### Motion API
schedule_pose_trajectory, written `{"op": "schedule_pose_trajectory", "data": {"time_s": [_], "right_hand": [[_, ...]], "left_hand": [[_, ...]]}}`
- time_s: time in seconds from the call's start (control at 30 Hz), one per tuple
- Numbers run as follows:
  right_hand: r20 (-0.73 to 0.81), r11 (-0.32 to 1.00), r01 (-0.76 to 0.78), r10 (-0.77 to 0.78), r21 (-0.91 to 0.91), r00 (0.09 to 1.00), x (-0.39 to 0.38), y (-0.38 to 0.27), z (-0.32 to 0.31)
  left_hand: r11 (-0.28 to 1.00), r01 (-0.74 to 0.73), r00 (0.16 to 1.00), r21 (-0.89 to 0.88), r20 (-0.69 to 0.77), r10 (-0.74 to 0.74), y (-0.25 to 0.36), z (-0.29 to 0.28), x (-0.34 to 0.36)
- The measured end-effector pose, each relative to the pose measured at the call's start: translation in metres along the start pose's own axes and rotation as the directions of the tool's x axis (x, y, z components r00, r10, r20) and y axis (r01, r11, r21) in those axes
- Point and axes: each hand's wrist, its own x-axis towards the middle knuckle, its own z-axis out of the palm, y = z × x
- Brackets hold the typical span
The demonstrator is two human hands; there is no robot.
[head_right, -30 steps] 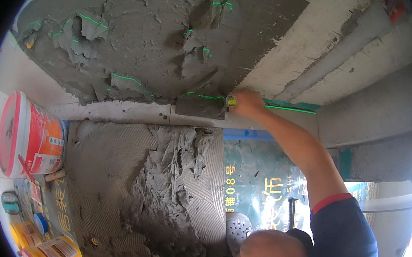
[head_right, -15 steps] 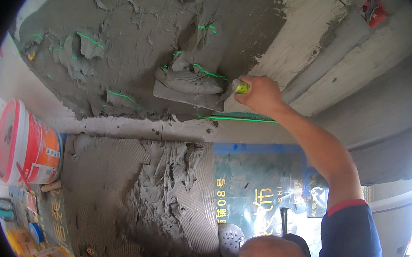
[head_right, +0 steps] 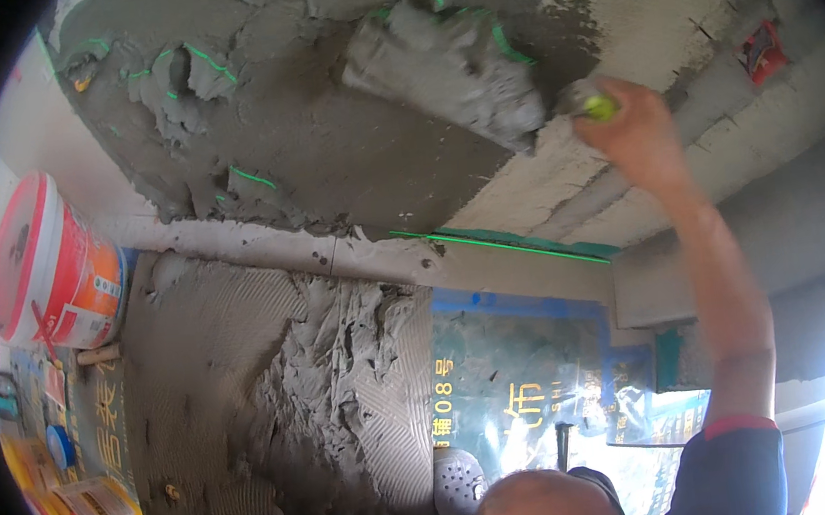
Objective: The person applies mortar to a wall and a large tile using a trowel, then lifts and positions the tile onto the wall, pressing it into place and checking alignment.
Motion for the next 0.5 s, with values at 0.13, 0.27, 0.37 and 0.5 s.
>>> {"op": "schedule_pose_trajectory", "data": {"time_s": [0.13, 0.27, 0.37, 0.5], "right_hand": [[-0.159, 0.882, 0.165, -0.259, -0.442, 0.953, 0.004, 0.065, -0.021], [-0.138, 0.978, -0.199, 0.205, 0.060, 0.969, -0.028, 0.011, -0.036], [0.023, 0.939, -0.139, 0.139, 0.315, 0.990, -0.091, 0.011, -0.034], [0.671, 0.430, -0.558, -0.169, 0.710, 0.722, -0.191, -0.044, 0.049]], "left_hand": [[0.999, -0.032, 0.999, 0.023, -0.022, 0.033, -0.011, 0.005, -0.011], [0.996, 0.051, 0.999, -0.067, -0.008, -0.052, 0.002, 0.005, 0.005], [0.990, 0.096, 0.995, -0.101, -0.014, -0.098, 0.003, 0.004, 0.005], [0.998, 0.043, 0.997, -0.049, -0.056, -0.046, 0.010, 0.003, 0.008]]}}
